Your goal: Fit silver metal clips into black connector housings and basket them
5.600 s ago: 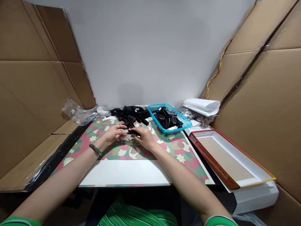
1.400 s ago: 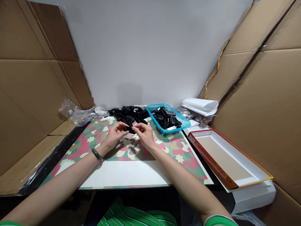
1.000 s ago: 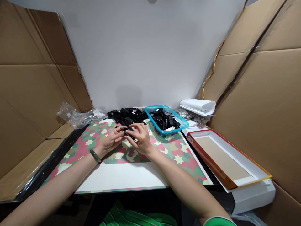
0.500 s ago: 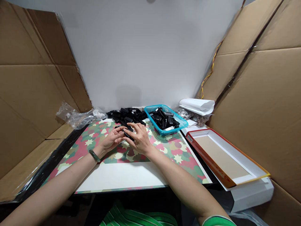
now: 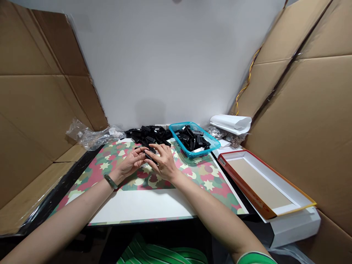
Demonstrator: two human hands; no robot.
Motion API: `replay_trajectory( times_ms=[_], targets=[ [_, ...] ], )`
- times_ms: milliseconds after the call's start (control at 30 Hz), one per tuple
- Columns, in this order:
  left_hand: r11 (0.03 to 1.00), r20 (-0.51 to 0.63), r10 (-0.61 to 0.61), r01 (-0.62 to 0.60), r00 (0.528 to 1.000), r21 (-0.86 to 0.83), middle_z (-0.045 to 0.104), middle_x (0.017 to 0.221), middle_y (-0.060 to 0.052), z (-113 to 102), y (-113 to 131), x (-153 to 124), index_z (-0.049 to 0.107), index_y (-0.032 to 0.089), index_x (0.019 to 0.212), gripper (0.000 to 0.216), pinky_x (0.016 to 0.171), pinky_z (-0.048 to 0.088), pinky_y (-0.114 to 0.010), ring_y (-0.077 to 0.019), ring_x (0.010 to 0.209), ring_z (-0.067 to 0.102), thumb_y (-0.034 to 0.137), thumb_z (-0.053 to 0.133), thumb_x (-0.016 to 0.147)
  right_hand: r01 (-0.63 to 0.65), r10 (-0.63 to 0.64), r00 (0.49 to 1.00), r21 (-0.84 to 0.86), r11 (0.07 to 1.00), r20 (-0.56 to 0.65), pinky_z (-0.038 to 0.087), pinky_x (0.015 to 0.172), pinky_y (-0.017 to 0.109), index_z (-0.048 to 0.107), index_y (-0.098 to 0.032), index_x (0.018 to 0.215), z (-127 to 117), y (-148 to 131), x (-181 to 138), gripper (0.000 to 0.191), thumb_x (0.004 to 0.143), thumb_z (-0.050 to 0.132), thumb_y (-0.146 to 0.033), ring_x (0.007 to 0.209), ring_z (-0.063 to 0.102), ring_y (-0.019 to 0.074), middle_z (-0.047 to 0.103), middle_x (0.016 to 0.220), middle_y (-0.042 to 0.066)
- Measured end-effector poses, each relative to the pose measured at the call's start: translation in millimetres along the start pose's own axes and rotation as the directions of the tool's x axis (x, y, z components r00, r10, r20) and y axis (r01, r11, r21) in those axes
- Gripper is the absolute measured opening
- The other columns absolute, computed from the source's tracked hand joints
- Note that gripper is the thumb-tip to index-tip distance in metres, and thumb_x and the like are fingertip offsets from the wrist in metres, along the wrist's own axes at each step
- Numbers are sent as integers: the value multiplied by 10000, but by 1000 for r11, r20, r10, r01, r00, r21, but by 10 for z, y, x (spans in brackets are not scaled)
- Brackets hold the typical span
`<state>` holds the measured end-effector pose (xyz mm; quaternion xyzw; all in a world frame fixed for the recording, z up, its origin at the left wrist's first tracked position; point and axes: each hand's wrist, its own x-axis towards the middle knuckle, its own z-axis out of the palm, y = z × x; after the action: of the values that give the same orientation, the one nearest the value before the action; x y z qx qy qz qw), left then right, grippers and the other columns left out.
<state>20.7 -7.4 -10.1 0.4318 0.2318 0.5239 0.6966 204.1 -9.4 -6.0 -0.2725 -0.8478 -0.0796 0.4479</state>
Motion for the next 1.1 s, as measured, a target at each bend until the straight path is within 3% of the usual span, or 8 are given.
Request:
replay_trajectory(
  times_ms=[233, 767, 1000, 1100],
  targets=[
    [1000, -13, -3, 3, 1000, -6, 716, 928, -35, 5, 2, -2, 724, 169, 963, 339, 725, 531, -220, -140, 836, 668, 190, 871, 658, 44, -43, 998, 7, 999, -49, 452, 874, 434, 672, -224, 1195, 3, -3, 7, 296, 981, 507, -344, 1061, 559, 256, 630, 1231, 129],
    [1000, -11, 0, 0, 1000, 15, 712, 948, -45, -27, -14, -1, 709, 172, 986, 335, 738, 532, -239, -152, 840, 679, 193, 852, 684, 23, -23, 1000, -15, 1000, 9, 435, 841, 430, 691, -268, 1135, 15, -4, -8, 233, 955, 554, -325, 1011, 547, 250, 626, 1244, 101],
    [1000, -22, 5, -5, 1000, 0, 711, 935, -35, -8, -17, -4, 717, 174, 965, 347, 728, 534, -227, -145, 837, 678, 186, 871, 655, 38, -36, 996, 14, 999, -82, 442, 843, 422, 688, -251, 1148, 11, -8, -8, 250, 966, 527, -309, 977, 570, 237, 642, 1191, 110],
    [1000, -20, 2, -2, 1000, 18, 719, 939, -41, -24, -23, -2, 717, 182, 965, 326, 748, 532, -238, -156, 851, 683, 196, 860, 673, 27, -27, 998, 7, 1000, -52, 440, 854, 428, 676, -266, 1184, 13, -1, -12, 264, 959, 540, -293, 1008, 568, 246, 634, 1204, 110]
  ],
)
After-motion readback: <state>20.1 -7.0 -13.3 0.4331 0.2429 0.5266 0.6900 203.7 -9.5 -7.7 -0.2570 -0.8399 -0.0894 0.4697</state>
